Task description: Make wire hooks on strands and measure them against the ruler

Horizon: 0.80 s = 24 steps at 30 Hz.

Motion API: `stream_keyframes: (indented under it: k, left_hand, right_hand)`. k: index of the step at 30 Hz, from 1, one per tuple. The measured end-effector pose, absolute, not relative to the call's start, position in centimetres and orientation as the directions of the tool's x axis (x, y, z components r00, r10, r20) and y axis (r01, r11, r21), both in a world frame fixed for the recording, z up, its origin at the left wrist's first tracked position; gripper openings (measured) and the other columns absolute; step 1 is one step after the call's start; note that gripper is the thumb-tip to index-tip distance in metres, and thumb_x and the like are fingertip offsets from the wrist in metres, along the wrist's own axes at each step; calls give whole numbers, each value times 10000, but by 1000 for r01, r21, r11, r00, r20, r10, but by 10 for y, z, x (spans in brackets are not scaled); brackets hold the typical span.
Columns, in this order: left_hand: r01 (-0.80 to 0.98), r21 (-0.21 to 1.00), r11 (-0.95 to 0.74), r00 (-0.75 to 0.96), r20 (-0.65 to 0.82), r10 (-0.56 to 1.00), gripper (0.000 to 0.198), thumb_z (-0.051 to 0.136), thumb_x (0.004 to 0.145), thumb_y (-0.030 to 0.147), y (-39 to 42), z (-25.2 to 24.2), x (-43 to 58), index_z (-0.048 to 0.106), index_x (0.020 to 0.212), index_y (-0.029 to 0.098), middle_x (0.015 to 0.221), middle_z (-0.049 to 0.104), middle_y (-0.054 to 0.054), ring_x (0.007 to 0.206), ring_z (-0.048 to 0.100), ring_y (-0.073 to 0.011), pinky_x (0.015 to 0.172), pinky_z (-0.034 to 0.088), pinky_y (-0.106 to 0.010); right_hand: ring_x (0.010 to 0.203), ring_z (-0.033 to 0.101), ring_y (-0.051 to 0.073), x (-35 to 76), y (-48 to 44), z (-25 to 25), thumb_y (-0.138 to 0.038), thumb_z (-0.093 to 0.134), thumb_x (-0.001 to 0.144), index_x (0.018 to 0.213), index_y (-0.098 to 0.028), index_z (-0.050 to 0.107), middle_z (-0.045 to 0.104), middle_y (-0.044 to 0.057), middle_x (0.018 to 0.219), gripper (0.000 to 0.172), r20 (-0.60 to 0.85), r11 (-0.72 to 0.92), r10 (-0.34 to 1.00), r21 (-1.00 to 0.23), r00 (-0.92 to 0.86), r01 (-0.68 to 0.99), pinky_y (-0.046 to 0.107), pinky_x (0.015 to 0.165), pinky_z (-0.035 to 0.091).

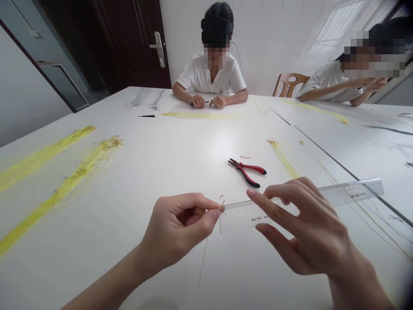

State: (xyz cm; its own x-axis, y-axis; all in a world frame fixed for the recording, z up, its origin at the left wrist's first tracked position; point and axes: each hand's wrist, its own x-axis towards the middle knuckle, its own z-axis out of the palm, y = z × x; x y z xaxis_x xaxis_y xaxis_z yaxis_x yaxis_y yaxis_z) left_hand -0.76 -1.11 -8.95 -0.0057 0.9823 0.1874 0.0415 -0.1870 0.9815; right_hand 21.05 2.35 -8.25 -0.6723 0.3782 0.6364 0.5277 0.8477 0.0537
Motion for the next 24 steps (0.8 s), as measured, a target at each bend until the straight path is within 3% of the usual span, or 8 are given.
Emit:
stream_keyframes:
  k: [10, 15, 24]
  left_hand:
    - [114, 970, -215, 79, 207, 975, 153, 580, 723, 100, -9, -89, -12, 685, 655, 188, 458, 293, 78, 421, 256, -58, 389, 279, -187]
    - [104, 976, -192, 12, 192, 981, 169, 568, 738, 118, -10, -88, -11, 686, 641, 190, 467, 287, 75, 433, 254, -61, 401, 286, -192]
    - [147, 962, -229, 63, 222, 973, 169, 568, 737, 110, -9, -89, -14, 694, 663, 195, 462, 304, 72, 417, 261, -62, 370, 265, -188]
  right_hand:
    - [723, 466, 160, 209, 24, -82, -169, 584, 779, 1200, -114, 542, 535, 81, 908, 427, 630, 860, 361, 59, -687, 506, 363, 662, 381]
    - [719, 462, 155, 210, 24, -81, -179, 576, 788, 1197, -126, 541, 537, 75, 907, 414, 634, 857, 361, 64, -684, 512, 357, 664, 381]
    - [715, 465, 157, 209, 24, -80, -173, 574, 784, 1191, -124, 545, 537, 72, 895, 411, 632, 857, 362, 64, -685, 511, 352, 660, 378]
